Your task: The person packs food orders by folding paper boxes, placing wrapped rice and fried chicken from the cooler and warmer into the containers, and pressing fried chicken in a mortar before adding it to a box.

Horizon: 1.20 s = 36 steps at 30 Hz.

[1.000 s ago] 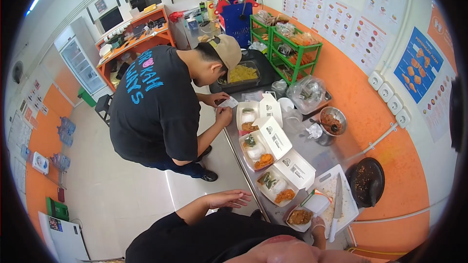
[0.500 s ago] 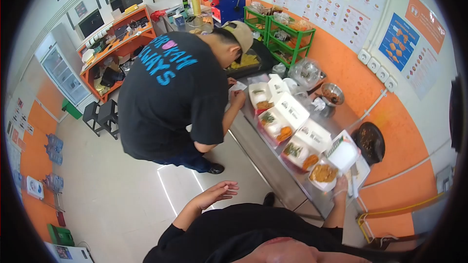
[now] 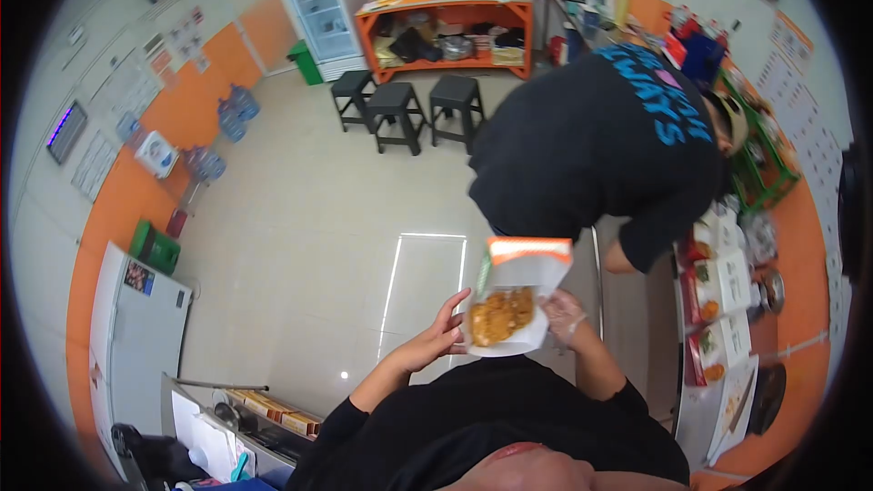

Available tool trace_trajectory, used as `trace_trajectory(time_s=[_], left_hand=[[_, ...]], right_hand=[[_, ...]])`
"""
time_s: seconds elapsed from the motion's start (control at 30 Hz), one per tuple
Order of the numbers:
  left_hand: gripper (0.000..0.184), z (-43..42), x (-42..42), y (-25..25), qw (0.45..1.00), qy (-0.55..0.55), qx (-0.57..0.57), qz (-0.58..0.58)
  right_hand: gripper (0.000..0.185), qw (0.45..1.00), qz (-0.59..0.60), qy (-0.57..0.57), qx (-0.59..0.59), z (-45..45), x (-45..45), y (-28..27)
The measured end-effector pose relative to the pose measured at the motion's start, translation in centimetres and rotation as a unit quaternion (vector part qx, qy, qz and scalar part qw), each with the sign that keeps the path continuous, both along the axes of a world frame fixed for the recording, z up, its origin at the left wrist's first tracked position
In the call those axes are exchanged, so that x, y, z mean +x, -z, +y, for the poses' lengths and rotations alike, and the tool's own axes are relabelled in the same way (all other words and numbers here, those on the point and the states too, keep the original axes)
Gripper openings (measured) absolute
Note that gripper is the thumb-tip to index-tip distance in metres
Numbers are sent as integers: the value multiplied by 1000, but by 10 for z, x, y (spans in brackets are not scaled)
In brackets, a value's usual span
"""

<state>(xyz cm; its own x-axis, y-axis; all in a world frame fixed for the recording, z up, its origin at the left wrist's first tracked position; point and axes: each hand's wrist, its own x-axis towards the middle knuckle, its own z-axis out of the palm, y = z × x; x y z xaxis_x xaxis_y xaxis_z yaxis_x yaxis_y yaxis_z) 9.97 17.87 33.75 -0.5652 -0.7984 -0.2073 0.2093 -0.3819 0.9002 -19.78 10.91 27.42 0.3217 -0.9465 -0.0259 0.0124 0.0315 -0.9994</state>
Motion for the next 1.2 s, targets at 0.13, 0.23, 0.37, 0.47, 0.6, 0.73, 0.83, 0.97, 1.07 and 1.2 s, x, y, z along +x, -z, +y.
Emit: trace_trajectory(time_s=[0.13,0.23,0.37,0.47,0.6,0.73,0.83,0.97,1.07,1.2], left_hand=[[89,-2,50,9,983,-183,15,27],[71,-15,95,26,929,-364,70,22],[73,-36,171,58,869,-494,34,21],[73,-52,227,42,839,-538,42,64],[72,-70,295,14,781,-620,53,60],[74,-106,340,0,712,-699,68,26],[75,-137,362,1,644,-761,74,31],[77,-206,420,22,679,-730,78,22],[77,-283,469,26,731,-676,86,-9],[75,-427,533,42,892,-451,33,10]], right_hand=[[14,961,228,-151,42,-57,130,-42],[26,932,238,-267,57,-97,213,-75],[40,901,158,-396,81,-155,307,-81],[50,848,124,-514,33,-213,384,-80],[53,753,281,-561,-195,-296,471,-120],[50,771,275,-512,-261,-359,552,-109],[50,763,276,-515,-276,-399,572,-95],[49,741,327,-538,-234,-461,579,-53],[48,798,368,-443,-177,-505,556,19],[52,824,467,-315,-49,-539,471,35]])
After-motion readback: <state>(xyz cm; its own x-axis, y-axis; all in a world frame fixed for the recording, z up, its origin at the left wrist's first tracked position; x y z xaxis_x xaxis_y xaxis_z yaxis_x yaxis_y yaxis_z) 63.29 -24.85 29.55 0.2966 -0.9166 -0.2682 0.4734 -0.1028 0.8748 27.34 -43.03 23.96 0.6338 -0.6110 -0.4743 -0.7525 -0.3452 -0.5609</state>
